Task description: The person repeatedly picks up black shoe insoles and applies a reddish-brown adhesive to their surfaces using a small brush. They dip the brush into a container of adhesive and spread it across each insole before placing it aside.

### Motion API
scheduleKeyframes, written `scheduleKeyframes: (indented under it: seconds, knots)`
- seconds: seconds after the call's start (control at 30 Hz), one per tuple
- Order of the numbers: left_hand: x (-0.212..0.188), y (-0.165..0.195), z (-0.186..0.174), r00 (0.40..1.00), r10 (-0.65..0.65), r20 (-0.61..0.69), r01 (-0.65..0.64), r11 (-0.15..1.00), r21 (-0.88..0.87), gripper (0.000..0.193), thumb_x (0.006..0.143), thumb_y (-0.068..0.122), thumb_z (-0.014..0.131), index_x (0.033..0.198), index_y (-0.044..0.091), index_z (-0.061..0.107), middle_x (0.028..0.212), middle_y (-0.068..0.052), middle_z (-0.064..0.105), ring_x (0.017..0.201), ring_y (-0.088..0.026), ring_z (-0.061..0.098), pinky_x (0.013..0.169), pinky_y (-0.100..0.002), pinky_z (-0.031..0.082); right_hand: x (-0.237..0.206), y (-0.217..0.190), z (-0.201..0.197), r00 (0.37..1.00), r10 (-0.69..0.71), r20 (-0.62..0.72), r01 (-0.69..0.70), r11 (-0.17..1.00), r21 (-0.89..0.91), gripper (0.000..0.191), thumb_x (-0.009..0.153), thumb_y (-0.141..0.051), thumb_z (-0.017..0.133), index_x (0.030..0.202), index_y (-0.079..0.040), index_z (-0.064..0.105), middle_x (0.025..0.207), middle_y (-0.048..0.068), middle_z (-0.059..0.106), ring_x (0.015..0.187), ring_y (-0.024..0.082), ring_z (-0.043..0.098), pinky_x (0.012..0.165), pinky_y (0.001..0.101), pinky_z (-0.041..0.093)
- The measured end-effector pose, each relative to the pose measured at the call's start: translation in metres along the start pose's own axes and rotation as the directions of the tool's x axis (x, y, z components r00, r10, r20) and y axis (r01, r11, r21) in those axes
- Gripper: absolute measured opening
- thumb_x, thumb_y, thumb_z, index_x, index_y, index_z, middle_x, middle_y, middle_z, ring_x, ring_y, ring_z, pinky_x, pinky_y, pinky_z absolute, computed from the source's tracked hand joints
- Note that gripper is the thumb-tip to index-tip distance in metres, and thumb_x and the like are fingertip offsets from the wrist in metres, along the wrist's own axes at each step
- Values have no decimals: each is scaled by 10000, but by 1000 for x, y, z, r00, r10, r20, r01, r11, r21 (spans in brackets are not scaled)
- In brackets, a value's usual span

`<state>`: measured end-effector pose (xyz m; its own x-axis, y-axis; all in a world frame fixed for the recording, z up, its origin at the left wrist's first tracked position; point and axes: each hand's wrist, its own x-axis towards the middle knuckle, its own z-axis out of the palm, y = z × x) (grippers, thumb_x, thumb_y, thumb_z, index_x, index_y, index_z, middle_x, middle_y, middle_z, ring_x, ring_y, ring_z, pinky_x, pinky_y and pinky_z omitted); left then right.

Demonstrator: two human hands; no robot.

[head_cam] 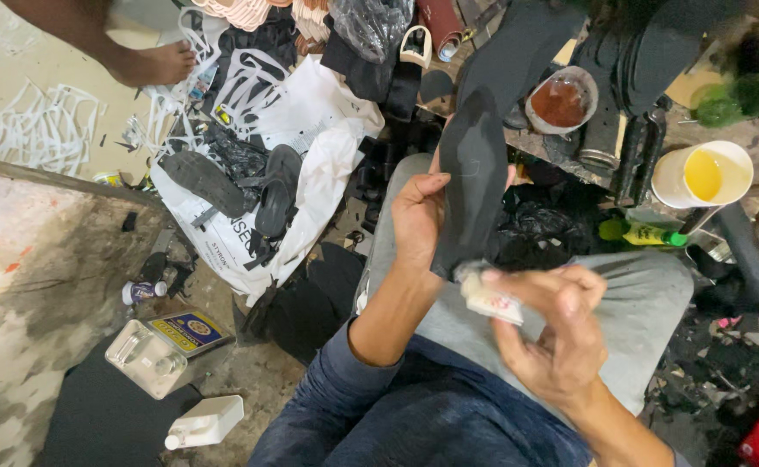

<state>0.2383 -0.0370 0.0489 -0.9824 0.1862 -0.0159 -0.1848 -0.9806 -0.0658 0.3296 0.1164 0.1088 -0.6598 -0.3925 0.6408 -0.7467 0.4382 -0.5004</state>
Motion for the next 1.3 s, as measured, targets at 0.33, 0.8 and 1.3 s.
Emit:
scheduleKeyframes:
  seconds: [0.33, 0.8, 1.3]
  knots:
    - [-15, -2, 27, 977, -102, 186, 116, 991, -65, 696, 1027, 120, 408, 1705, 74, 255, 1664, -161, 370, 1507, -330, 413, 1313, -562, 258, 17, 16, -3, 997, 78, -28, -77, 997, 6, 976, 850, 39, 823, 1583, -81, 191, 1136, 116, 745, 983, 216, 716, 1089, 455, 384]
    - [-44, -1, 31, 970, -234, 60, 224, 964, 142, 692, 1159, 395, 365, 1686, -33, 230, 1628, -156, 348, 1503, -252, 383, 1295, -377, 267, 45, 36, -13, 975, 207, -76, -205, 978, 30, 935, 876, 41, 839, 1570, -59, 219, 1129, 129, 746, 1040, 241, 746, 1009, 378, 473]
    - [-41, 1, 27, 985, -165, 60, 142, 949, 281, 703, 1129, 369, 376, 1640, -91, 230, 1664, -177, 334, 1530, -261, 349, 1317, -381, 217, 32, 38, -20, 972, 225, -68, -231, 968, -97, 916, 896, 44, 817, 1591, -52, 229, 1109, 105, 770, 1031, 223, 716, 1063, 328, 448]
